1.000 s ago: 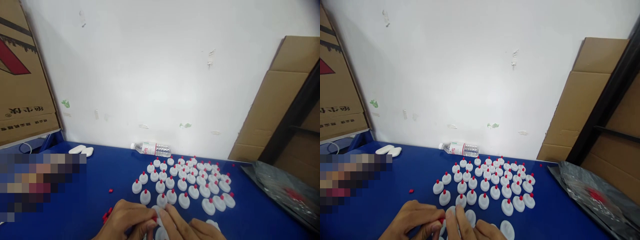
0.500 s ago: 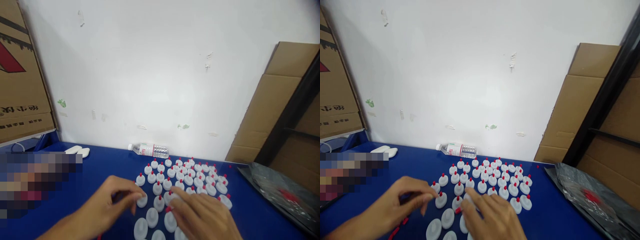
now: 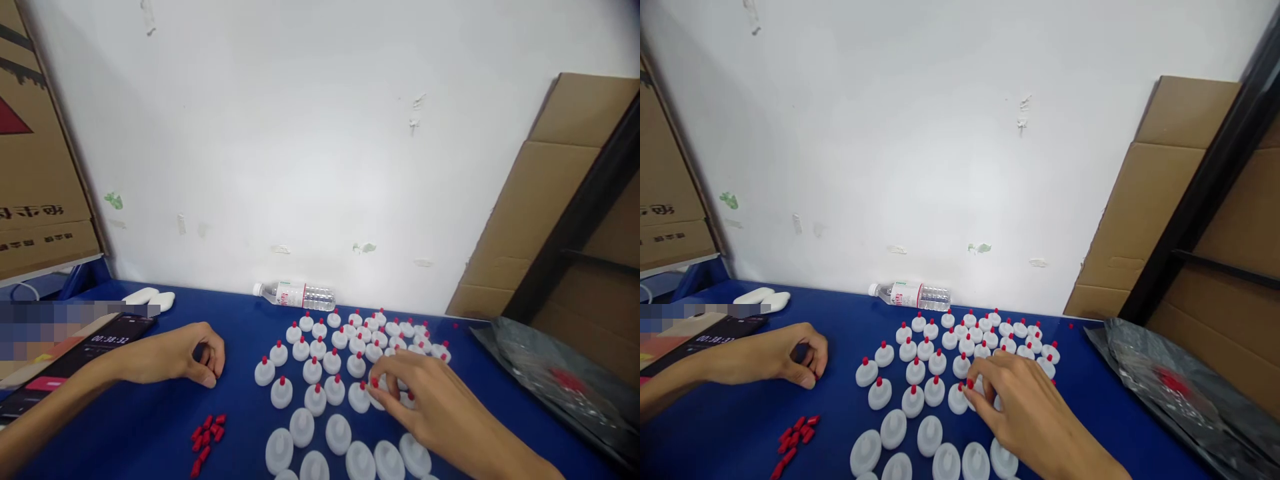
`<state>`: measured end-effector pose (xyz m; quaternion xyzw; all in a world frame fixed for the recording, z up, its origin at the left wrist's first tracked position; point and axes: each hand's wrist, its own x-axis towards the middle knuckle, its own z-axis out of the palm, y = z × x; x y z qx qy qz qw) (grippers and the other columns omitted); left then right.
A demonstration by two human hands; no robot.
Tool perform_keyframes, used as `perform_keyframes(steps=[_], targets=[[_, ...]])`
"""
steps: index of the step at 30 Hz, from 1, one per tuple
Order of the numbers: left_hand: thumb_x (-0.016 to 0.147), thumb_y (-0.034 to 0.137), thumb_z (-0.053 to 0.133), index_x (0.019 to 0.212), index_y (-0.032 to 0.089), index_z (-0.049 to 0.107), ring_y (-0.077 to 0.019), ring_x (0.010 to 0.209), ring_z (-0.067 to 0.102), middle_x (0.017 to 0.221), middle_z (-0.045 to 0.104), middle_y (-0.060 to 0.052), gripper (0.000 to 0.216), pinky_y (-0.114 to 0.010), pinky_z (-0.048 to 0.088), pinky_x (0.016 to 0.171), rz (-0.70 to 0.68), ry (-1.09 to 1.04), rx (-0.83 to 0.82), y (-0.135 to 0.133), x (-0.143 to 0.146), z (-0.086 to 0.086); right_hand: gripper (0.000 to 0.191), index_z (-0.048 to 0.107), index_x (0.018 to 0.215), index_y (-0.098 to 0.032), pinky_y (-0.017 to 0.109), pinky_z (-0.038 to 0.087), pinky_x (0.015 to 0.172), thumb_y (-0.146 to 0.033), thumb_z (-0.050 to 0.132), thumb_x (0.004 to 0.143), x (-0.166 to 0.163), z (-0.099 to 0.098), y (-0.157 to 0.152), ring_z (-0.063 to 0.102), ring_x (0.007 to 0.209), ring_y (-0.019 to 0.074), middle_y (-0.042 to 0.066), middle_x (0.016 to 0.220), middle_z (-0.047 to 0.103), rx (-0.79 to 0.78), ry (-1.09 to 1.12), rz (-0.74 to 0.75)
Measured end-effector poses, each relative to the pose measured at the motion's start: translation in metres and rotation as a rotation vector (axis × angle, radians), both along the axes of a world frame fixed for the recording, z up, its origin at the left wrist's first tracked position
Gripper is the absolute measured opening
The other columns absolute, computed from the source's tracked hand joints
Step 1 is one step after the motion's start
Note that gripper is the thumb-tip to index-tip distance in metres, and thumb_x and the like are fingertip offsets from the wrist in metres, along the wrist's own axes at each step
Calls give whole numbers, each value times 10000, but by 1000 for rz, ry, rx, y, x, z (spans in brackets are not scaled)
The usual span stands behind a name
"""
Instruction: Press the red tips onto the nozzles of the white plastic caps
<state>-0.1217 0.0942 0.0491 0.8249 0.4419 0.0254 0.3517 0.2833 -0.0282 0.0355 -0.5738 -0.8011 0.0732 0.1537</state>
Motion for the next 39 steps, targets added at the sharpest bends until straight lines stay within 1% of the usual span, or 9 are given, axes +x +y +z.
perform_keyframes(steps=[8, 12, 15, 19, 23, 26, 30, 34, 39], targets=[[865, 437, 729, 859, 229, 750, -182, 802, 606, 856, 703, 0, 210, -221, 443, 676, 4, -11, 102, 1, 1, -2, 157, 696, 967, -329, 369, 434, 828, -391, 554, 992, 11, 2, -2, 616, 943, 245, -1, 915, 690, -110, -37, -11], [915, 479, 680, 878, 221, 725, -168, 741, 577, 812, 681, 3, 264, -220, 422, 643, 31, -52, 161, 0, 6, -4, 153, 712, 910, -321, 344, 422, 787, -351, 575, 973, 15, 6, -1, 626, 886, 227, -8, 890, 697, -127, -40, -25], [932, 495, 657, 967, 241, 753, -177, 773, 593, 905, 722, -11, 274, -229, 436, 665, 50, -98, 194, -2, 12, -3, 178, 720, 876, -313, 324, 422, 772, -326, 569, 969, 16, 8, 0, 636, 864, 207, -14, 900, 709, -132, -28, -21], [972, 510, 592, 1048, 288, 784, -189, 831, 615, 1026, 733, -19, 304, -242, 429, 678, 59, -131, 282, -7, 19, 0, 212, 731, 1039, -343, 323, 429, 782, -457, 561, 988, 16, 16, 0, 645, 869, 211, -12, 924, 729, -120, 2, -34], [968, 545, 592, 1018, 257, 768, -184, 738, 630, 819, 721, -11, 341, -248, 435, 657, 127, -202, 273, -11, 24, 0, 321, 748, 946, -301, 282, 422, 658, -554, 553, 981, 26, 28, -4, 611, 686, 161, -16, 797, 721, -175, 65, -54], [939, 575, 623, 1031, 230, 752, -173, 628, 603, 637, 687, 9, 380, -249, 406, 605, 195, -216, 227, -14, 27, -2, 295, 759, 967, -300, 254, 460, 681, -571, 660, 905, 40, 24, -10, 641, 765, 168, -12, 849, 733, -298, 124, -37], [918, 593, 633, 996, 214, 749, -157, 568, 549, 610, 707, 5, 404, -249, 356, 556, 245, -239, 245, -18, 32, -1, 377, 736, 1145, -349, 267, 500, 827, -413, 788, 777, 49, 9, -16, 666, 954, 203, -6, 1117, 712, -441, 145, -110], [916, 596, 630, 975, 217, 745, -167, 592, 588, 618, 709, 4, 401, -249, 365, 559, 244, -238, 238, -23, 35, 1, 451, 735, 1147, -343, 288, 498, 802, -329, 810, 703, 48, -1, -20, 665, 940, 225, 3, 1070, 698, -528, 95, -173], [915, 609, 633, 995, 224, 740, -162, 577, 585, 609, 715, 7, 407, -239, 361, 546, 237, -212, 204, -28, 39, 4, 403, 729, 1107, -336, 274, 469, 793, -295, 795, 712, 42, -1, -22, 657, 919, 203, -13, 1004, 700, -517, 111, -85]])
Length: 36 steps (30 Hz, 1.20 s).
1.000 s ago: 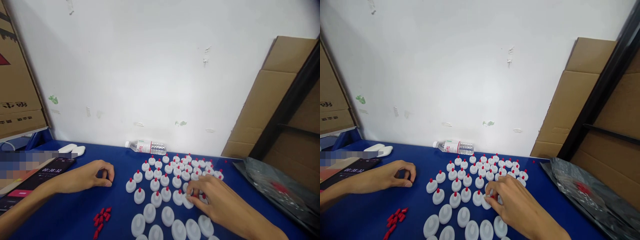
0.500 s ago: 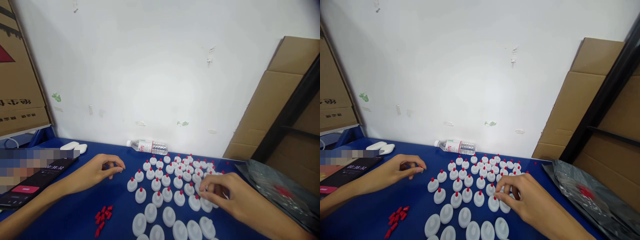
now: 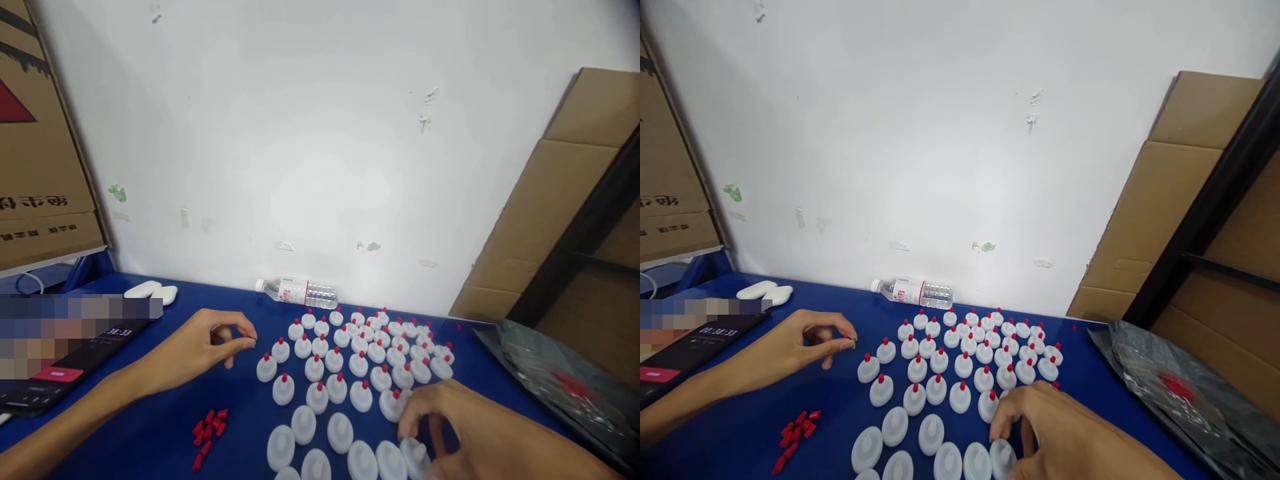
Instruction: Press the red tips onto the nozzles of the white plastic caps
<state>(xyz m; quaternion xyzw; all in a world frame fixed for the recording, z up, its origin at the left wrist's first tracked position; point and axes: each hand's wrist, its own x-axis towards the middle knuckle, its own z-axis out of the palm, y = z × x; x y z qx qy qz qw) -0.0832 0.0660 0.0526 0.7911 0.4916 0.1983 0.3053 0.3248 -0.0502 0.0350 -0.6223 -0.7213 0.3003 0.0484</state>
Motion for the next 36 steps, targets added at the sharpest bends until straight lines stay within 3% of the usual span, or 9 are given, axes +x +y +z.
perform_keyframes(steps=[5, 10, 16, 22, 26, 32, 36], targets=[[918, 627, 617, 1020, 224, 741, -151, 534, 539, 592, 715, 10, 433, -235, 341, 523, 0, -9, 10, -5, 3, 2, 336, 734, 1055, -310, 306, 456, 802, -271, 749, 721, -12, 5, 1, 651, 931, 228, 5, 983, 708, 1, -80, -35], [929, 603, 608, 1018, 229, 759, -162, 550, 598, 590, 709, 8, 413, -234, 378, 528, -18, 29, 46, -5, 5, 0, 386, 710, 1082, -318, 288, 481, 804, -207, 709, 712, -8, -1, -1, 665, 932, 217, -9, 1013, 718, 82, 7, 8], [949, 555, 603, 1000, 225, 758, -162, 547, 640, 596, 703, 13, 368, -221, 414, 516, -26, 46, 78, -4, 8, -5, 486, 714, 990, -271, 259, 467, 735, -57, 644, 560, -13, 0, -3, 661, 861, 192, -20, 927, 707, 31, -88, -11], [985, 556, 567, 988, 224, 733, -164, 657, 660, 841, 752, -7, 371, -236, 486, 598, 9, 100, 391, 2, 3, -15, 364, 713, 1060, -346, 241, 502, 782, -185, 726, 734, 1, -7, -7, 673, 902, 180, -41, 991, 705, 106, 16, 45], [1015, 502, 558, 1028, 222, 735, -162, 720, 688, 971, 772, -18, 332, -232, 512, 626, 33, 42, 587, 1, 1, -23, 306, 718, 1091, -342, 256, 548, 791, -389, 780, 795, 0, 4, -5, 689, 883, 188, -12, 1029, 726, 127, 94, 24], [1018, 396, 616, 1126, 255, 722, -118, 591, 689, 909, 802, 19, 207, -220, 553, 627, 55, -120, 844, -13, 12, -30, 382, 736, 1194, -383, 313, 598, 877, -579, 705, 868, -36, 15, -1, 734, 969, 225, 12, 1053, 774, 450, 141, -9], [1040, 315, 610, 1118, 258, 704, -131, 704, 752, 914, 810, 13, 135, -202, 571, 678, -98, -166, 924, -30, 23, -35, 402, 695, 1279, -386, 310, 613, 906, -589, 631, 939, -60, 4, -4, 734, 1094, 230, 24, 1232, 747, 756, 115, 83]])
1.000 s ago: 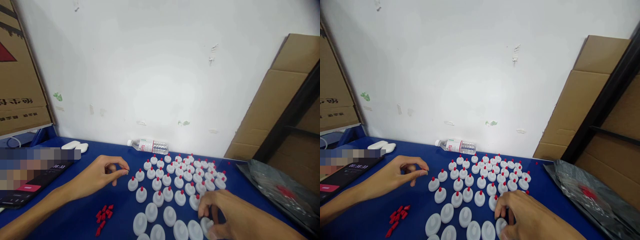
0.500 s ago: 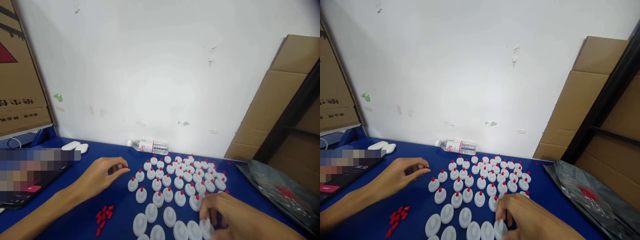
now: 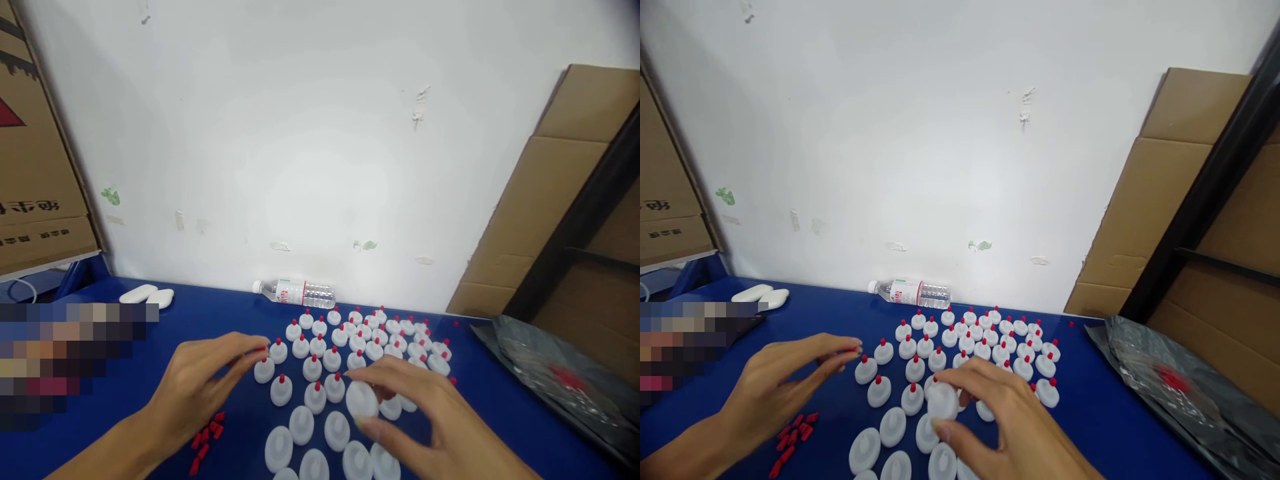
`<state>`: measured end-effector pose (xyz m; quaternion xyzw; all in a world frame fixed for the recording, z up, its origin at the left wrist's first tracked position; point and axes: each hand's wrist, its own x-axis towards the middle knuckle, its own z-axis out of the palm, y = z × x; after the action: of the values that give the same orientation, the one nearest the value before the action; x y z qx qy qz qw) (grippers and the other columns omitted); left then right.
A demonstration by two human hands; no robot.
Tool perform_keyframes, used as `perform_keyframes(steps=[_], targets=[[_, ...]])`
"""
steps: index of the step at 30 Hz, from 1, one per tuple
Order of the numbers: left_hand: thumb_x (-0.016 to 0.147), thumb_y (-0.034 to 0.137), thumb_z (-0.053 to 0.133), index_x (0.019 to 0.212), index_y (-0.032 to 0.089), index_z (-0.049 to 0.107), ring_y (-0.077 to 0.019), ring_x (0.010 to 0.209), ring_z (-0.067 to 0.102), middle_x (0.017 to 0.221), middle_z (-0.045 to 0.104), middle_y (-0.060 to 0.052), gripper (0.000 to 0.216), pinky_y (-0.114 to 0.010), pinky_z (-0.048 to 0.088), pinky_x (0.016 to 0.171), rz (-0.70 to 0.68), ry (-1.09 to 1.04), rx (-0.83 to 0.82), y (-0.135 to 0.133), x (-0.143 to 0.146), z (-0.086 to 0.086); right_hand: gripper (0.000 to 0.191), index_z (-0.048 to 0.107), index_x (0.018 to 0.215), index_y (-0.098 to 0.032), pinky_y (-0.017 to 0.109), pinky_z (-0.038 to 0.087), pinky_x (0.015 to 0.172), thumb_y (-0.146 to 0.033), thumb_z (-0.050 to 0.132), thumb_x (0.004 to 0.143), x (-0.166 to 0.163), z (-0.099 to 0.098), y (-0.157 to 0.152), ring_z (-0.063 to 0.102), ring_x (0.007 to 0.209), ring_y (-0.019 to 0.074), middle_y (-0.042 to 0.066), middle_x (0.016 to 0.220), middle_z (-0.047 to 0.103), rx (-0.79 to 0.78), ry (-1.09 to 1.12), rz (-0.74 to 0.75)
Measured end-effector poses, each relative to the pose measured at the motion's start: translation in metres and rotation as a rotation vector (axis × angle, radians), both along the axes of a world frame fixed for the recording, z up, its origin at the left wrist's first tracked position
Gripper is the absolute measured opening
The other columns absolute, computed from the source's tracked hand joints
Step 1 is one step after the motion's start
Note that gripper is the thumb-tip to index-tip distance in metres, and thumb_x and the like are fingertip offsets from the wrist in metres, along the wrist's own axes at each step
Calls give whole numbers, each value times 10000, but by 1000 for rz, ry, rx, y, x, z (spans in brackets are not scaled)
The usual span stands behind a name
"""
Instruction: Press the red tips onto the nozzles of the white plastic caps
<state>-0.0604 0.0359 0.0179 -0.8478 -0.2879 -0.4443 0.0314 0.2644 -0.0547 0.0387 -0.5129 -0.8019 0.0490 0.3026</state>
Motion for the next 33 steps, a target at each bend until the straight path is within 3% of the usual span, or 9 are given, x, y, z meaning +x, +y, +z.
perform_keyframes(steps=[4, 8, 12, 17, 29, 33], targets=[[1055, 225, 572, 1173, 252, 677, -120, 730, 766, 942, 803, -3, 160, -176, 577, 681, -100, 78, 55, -17, 9, -4, 382, 670, 1312, -288, 308, 626, 891, -457, 636, 970, -17, -12, 1, 738, 1103, 229, 69, 1337, 699, 226, -145, 78], [1069, 224, 547, 1201, 245, 655, -127, 740, 790, 977, 830, -20, 171, -180, 597, 678, -136, 106, 158, -30, 19, -1, 380, 610, 1379, -215, 302, 636, 876, -356, 548, 1031, -27, -20, 3, 761, 1041, 207, 66, 1278, 736, 407, -255, 104], [1101, 248, 470, 1106, 252, 687, -105, 692, 792, 921, 841, 20, 218, -175, 567, 602, -137, 138, 209, -42, 28, 3, 374, 628, 1362, -220, 282, 635, 867, -372, 562, 1026, -34, -23, 1, 776, 969, 196, 54, 1170, 779, 470, -249, 124], [1093, 259, 480, 1169, 279, 703, -118, 690, 787, 928, 839, 16, 237, -198, 598, 652, -173, 202, 146, -48, 29, 0, 397, 675, 1304, -213, 250, 630, 809, -465, 494, 1056, -41, -18, -2, 782, 893, 175, 52, 1062, 798, 520, -246, 170], [1106, 227, 450, 1203, 274, 688, -111, 781, 797, 996, 833, 17, 261, -185, 567, 721, -164, 198, 140, -46, 24, -4, 390, 688, 1286, -217, 264, 618, 808, -458, 476, 1064, -42, -18, -3, 781, 853, 177, 46, 1017, 802, 539, -229, 145], [1122, 261, 437, 1119, 257, 698, -89, 727, 788, 945, 836, 34, 261, -193, 538, 683, -178, 141, 166, -46, 31, -1, 382, 709, 1229, -200, 277, 616, 818, -458, 480, 1065, -48, -17, -2, 778, 831, 168, 38, 974, 802, 582, -170, 148]])
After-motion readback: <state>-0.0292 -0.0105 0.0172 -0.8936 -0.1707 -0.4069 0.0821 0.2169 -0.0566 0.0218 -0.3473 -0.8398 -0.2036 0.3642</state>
